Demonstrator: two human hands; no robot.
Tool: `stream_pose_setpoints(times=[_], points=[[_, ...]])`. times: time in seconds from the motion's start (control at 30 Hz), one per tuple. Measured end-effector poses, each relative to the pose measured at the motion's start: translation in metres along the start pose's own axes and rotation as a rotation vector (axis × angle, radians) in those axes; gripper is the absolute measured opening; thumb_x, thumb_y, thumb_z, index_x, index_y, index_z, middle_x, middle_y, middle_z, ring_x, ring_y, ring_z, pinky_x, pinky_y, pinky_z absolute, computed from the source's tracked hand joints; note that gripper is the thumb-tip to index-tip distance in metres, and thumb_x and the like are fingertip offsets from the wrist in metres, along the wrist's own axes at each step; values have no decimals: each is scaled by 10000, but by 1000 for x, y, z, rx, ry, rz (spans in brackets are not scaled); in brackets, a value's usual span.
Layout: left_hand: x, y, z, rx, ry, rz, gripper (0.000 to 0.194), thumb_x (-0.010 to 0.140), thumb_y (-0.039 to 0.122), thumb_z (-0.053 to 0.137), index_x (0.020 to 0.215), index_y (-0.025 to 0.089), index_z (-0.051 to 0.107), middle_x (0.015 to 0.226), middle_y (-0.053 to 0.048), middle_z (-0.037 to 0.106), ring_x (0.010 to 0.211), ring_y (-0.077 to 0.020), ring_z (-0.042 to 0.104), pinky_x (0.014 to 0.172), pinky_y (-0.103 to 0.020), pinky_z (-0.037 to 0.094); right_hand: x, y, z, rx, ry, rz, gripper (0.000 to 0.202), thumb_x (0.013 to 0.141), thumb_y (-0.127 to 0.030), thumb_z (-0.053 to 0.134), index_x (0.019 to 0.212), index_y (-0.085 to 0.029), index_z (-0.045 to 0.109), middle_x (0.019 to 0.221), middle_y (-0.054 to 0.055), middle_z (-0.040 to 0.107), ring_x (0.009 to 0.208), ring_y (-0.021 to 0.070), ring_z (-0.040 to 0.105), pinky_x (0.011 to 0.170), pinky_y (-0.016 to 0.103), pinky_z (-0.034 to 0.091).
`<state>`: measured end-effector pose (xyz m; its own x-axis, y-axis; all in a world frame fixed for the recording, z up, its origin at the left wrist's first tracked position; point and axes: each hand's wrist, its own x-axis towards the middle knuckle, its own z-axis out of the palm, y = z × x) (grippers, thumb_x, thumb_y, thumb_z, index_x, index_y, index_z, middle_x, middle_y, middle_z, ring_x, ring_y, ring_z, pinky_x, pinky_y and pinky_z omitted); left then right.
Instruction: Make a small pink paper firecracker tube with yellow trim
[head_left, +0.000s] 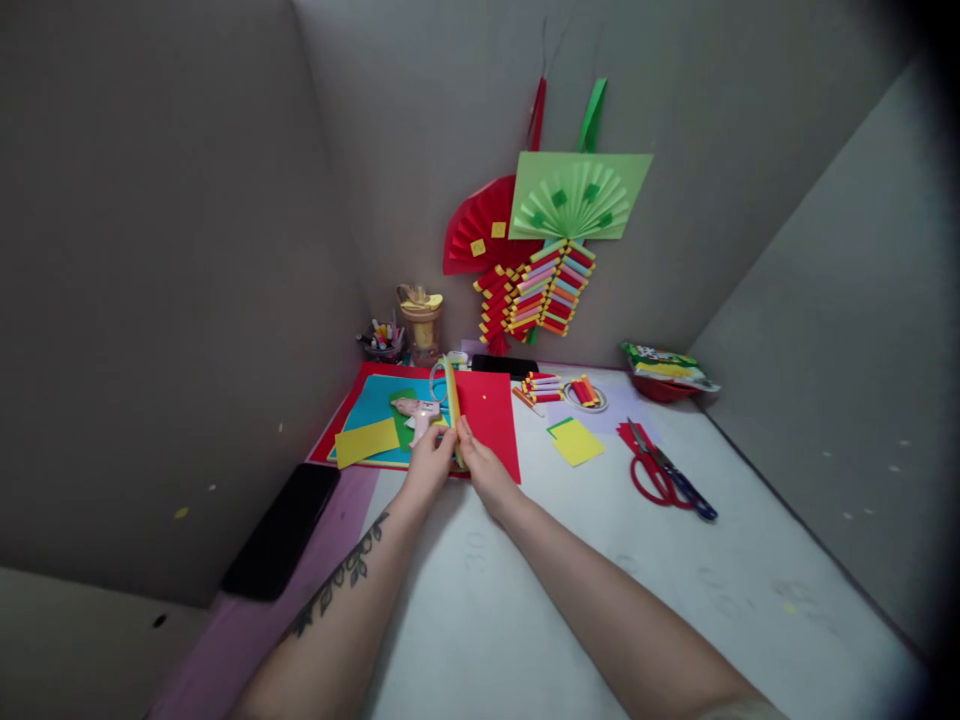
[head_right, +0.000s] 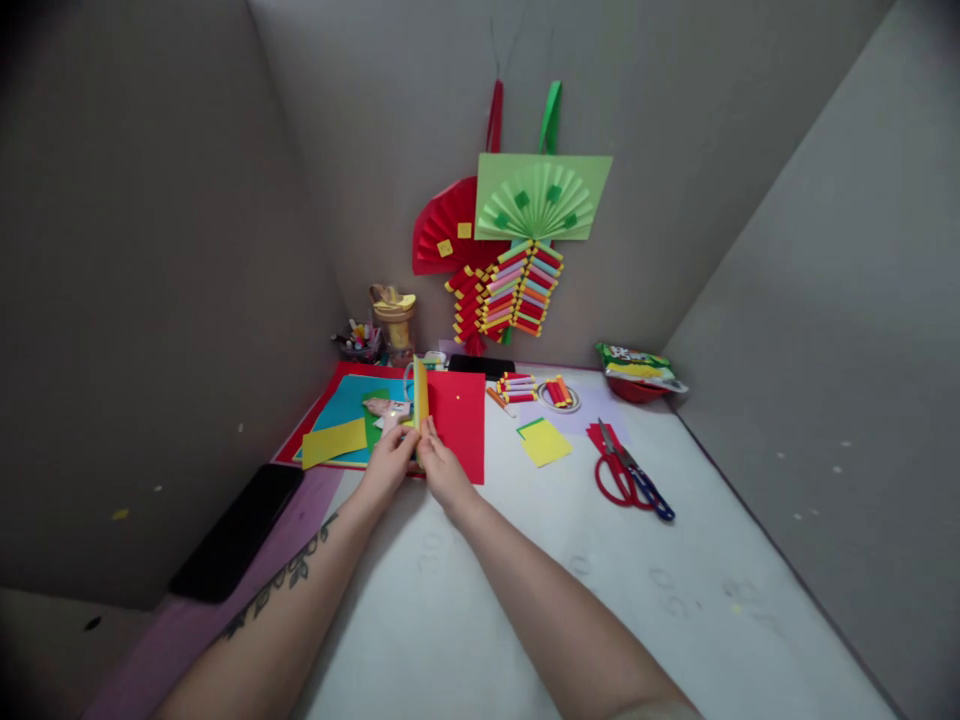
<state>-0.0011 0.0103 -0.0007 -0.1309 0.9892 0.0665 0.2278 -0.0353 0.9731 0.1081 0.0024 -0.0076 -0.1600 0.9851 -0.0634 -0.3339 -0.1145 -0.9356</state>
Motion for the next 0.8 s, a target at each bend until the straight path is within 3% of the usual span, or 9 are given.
stream_pose_setpoints(times=[0.17, 0.5, 0.67, 0.8], points=[[4, -9, -1, -92, 38, -37, 222, 697, 366, 567, 619, 160, 536, 498, 37, 496, 457, -96, 466, 443, -189, 368, -1, 0, -4, -318, -99, -132, 749, 737, -664, 499, 1314, -186, 463, 1466, 69, 265, 1363, 220, 217, 1127, 368, 145], [3, -12, -2, -194, 23, -76, 240, 668, 366, 625, 589, 153, 547, 485, 42, 483, 439, -78, 420, 430, -182, 321, 1, 4, -5, -423, -116, -192, 726, 789, -601, 475, 1332, -121, 424, 1458, 118, 258, 1357, 205, 227, 1124, 348, 153], [3, -14, -2, -247, 10, -107, 239, 656, 347, 628, 577, 161, 500, 472, 57, 458, 428, -75, 419, 427, -179, 336, 5, 6, -8, -352, -51, -184, 630, 778, -537, 535, 1268, -141, 519, 1416, 106, 354, 1325, 231, 308, 1108, 388, 220], [4, -14, -1, -290, 0, -142, 236, 647, 355, 630, 610, 161, 502, 520, 30, 528, 462, -102, 497, 457, -205, 406, 9, 9, -10, -279, 38, -140, 583, 774, -439, 566, 1283, -161, 505, 1302, 101, 520, 1197, 241, 493, 1022, 406, 379]])
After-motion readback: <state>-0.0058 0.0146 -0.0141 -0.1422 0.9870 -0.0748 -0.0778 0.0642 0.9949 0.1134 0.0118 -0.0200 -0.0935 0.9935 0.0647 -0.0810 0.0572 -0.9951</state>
